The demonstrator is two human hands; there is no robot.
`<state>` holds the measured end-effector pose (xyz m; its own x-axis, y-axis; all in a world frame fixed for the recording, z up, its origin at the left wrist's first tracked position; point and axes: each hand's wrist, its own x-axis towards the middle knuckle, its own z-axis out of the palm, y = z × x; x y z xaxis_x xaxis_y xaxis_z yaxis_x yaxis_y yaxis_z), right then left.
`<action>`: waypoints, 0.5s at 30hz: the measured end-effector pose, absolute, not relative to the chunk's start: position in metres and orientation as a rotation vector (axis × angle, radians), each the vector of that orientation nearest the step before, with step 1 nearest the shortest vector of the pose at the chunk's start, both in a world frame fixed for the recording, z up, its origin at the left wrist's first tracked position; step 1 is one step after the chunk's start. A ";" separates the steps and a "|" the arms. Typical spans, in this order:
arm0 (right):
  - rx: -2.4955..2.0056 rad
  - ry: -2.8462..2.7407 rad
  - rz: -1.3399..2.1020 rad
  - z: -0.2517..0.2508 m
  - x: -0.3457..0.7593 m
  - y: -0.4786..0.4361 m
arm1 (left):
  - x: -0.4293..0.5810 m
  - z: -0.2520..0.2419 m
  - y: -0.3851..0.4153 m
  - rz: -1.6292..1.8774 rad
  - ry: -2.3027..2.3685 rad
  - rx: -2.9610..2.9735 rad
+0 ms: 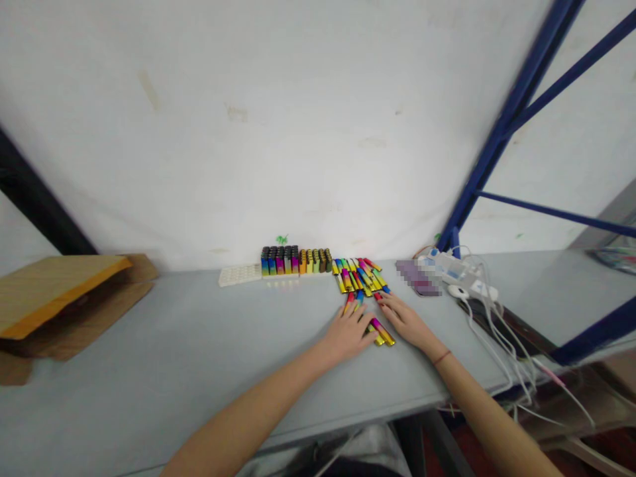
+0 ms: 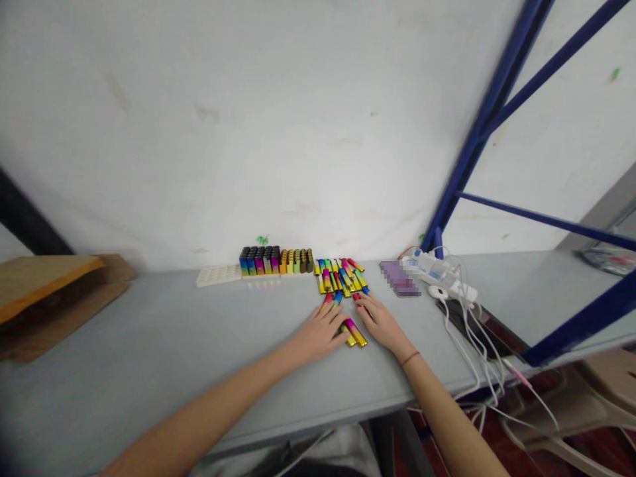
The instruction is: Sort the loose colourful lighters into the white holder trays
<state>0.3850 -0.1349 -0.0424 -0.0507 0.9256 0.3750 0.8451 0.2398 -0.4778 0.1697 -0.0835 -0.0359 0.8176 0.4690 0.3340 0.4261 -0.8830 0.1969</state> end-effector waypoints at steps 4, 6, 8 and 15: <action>-1.599 -2.122 0.141 -0.038 0.384 -0.154 | 0.171 -0.036 -0.083 0.583 0.763 2.889; -1.602 -2.202 0.119 -0.036 0.383 -0.163 | 0.172 -0.032 -0.081 0.585 0.789 2.908; -1.621 -2.217 0.072 -0.035 0.381 -0.167 | 0.173 -0.027 -0.081 0.598 0.840 2.924; -1.747 -2.229 -0.058 -0.034 0.369 -0.164 | 0.180 -0.017 -0.094 0.708 0.917 3.038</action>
